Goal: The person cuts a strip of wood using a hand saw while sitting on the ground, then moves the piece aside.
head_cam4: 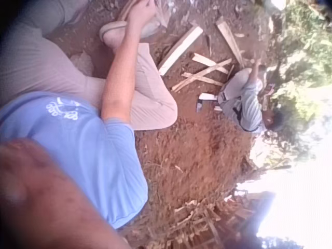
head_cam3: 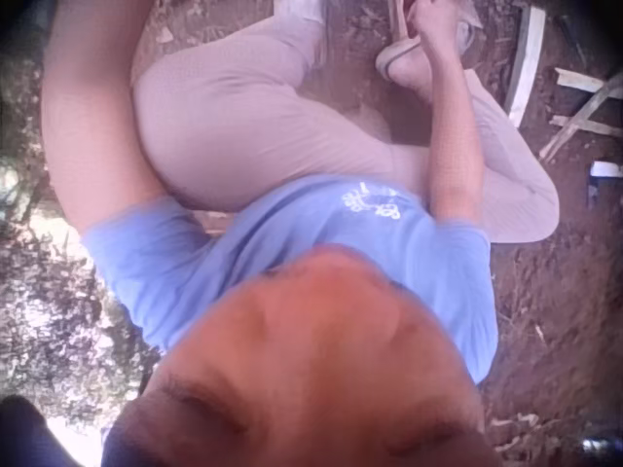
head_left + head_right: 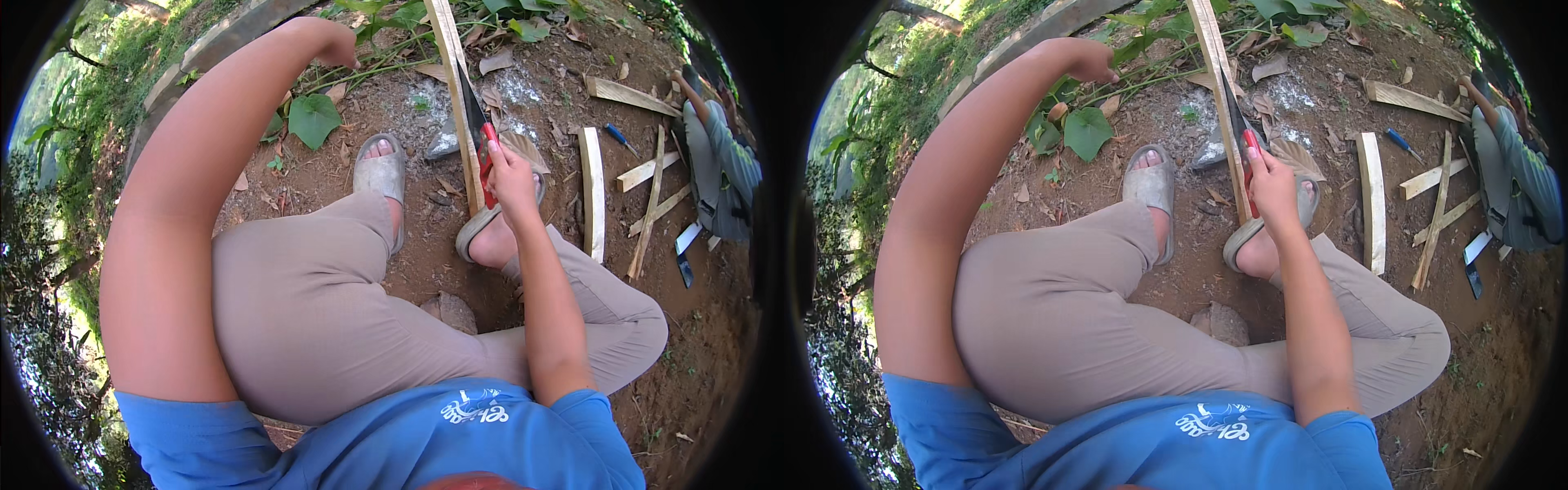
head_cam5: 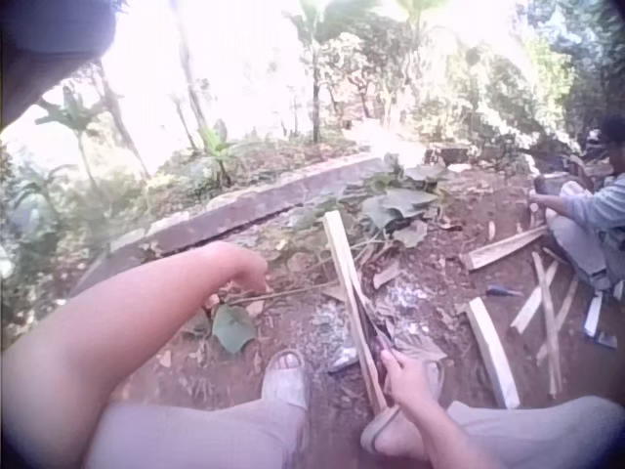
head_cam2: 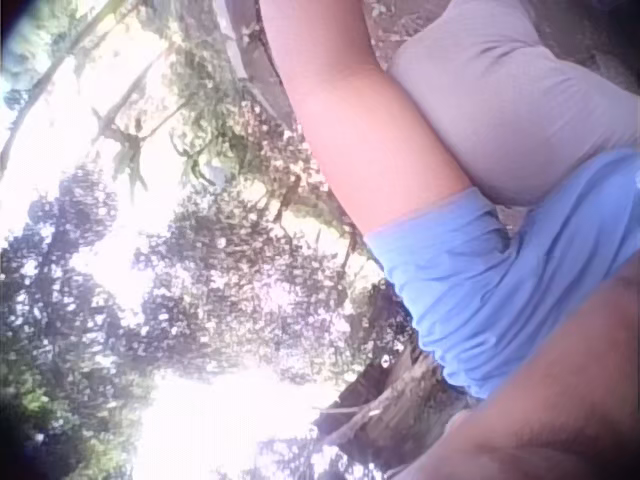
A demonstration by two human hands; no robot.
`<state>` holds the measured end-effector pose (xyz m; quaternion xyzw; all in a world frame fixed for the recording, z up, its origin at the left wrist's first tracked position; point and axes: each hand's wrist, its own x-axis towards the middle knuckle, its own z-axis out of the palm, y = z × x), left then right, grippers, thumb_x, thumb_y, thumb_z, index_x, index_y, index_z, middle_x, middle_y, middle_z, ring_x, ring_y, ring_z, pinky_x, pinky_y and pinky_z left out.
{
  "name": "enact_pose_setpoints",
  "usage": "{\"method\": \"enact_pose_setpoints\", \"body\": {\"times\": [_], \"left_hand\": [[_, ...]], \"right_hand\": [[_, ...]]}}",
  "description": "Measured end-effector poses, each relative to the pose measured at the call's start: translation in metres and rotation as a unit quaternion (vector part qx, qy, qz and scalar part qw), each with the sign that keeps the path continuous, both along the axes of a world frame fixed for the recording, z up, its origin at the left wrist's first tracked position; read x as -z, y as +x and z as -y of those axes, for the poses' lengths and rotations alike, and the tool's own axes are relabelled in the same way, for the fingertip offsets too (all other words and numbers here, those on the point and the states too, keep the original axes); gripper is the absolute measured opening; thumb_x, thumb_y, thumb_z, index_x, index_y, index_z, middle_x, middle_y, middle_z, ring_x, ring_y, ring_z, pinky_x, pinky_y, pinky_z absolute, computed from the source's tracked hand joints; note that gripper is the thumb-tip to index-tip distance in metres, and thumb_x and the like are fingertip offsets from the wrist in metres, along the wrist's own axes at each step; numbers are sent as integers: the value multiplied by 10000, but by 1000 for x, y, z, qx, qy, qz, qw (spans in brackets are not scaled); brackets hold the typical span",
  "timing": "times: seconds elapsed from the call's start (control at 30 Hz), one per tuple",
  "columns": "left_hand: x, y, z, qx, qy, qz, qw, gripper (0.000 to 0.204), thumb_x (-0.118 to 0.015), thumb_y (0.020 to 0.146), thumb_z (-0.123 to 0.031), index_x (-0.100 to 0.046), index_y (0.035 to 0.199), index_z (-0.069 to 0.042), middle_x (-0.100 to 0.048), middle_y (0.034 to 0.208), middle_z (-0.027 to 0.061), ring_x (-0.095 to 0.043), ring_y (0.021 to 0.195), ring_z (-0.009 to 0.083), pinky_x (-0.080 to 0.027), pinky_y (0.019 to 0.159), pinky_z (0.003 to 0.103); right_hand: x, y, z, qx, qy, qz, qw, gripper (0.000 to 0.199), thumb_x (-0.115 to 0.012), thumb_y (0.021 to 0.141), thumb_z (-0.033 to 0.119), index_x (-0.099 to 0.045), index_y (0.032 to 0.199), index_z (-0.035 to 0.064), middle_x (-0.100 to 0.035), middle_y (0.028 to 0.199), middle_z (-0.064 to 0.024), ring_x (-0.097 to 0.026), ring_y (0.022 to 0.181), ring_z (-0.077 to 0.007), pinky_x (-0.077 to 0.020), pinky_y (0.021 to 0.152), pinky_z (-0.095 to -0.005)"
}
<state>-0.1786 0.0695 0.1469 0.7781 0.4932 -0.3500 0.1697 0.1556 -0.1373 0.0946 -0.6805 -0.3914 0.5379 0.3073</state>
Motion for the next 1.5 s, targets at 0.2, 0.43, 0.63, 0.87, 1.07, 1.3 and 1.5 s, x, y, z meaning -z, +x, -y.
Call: {"method": "enact_pose_setpoints", "body": {"times": [0.2, 0.43, 0.63, 0.87, 1.07, 1.3, 1.5], "left_hand": [[-3, -12, -8, -18, -3, -6, 1000, 578, -611, 1029, -519, -693, 1268, 1, -727, 1221, 223, -688, 1157, 394, -525, 989, 516], [-11, -1, 2, 16, -1, -18, 1000, 570, -608, 1033, -513, -694, 1264, 2, -728, 1227, 209, -683, 1166, 393, -522, 993, 513], [-15, -12, -4, -28, -4, -7, 1000, 564, -598, 1041, -498, -651, 1304, -2, -724, 1229, 208, -682, 1166, 383, -514, 982, 514], [-6, 5, -14, 20, 14, -10, 1000, 560, -611, 1032, -502, -691, 1240, 12, -742, 1174, 213, -697, 1136, 392, -529, 965, 518], [-11, -4, 0, 12, 15, -6, 1000, 584, -593, 1040, -518, -719, 1186, 34, -744, 1169, 225, -698, 1112, 413, -529, 960, 533], [-8, 3, -14, 17, 19, 1, 1000, 594, -593, 1037, -531, -724, 1190, 28, -742, 1182, 215, -704, 1101, 399, -535, 944, 520], [-10, 10, -13, 20, -2, -2, 1000, 579, -591, 1041, -524, -721, 1198, 18, -743, 1170, 218, -704, 1100, 396, -531, 958, 514]], "right_hand": [[-72, 14, 45, -36, -71, 43, 996, 355, -567, 1112, 309, -744, 1205, 15, -527, 610, 40, -463, 498, -49, -362, 474, -275], [16, 17, 25, -10, 35, 38, 999, 376, -577, 1114, 327, -719, 1255, 9, -483, 585, 47, -426, 486, -53, -342, 467, -265], [-61, 7, 30, 1, -71, -7, 997, 360, -571, 1117, 329, -701, 1181, -1, -415, 551, 67, -344, 438, -54, -291, 438, -272], [30, 9, 21, -9, 94, 100, 990, 361, -569, 1109, 307, -745, 1253, 26, -576, 677, 22, -456, 592, -60, -391, 547, -290], [-38, 11, 25, -14, -58, -19, 998, 357, -576, 1111, 302, -722, 1288, 29, -509, 617, 50, -415, 506, -40, -327, 477, -270], [6, 9, 18, -45, 51, 117, 991, 354, -551, 1124, 317, -703, 1194, 5, -466, 580, 54, -421, 468, -55, -339, 456, -265], [-2, 2, -4, -26, -9, -14, 1000, 360, -552, 1124, 336, -680, 1070, 4, -461, 556, 43, -395, 452, -66, -334, 451, -272]]}}
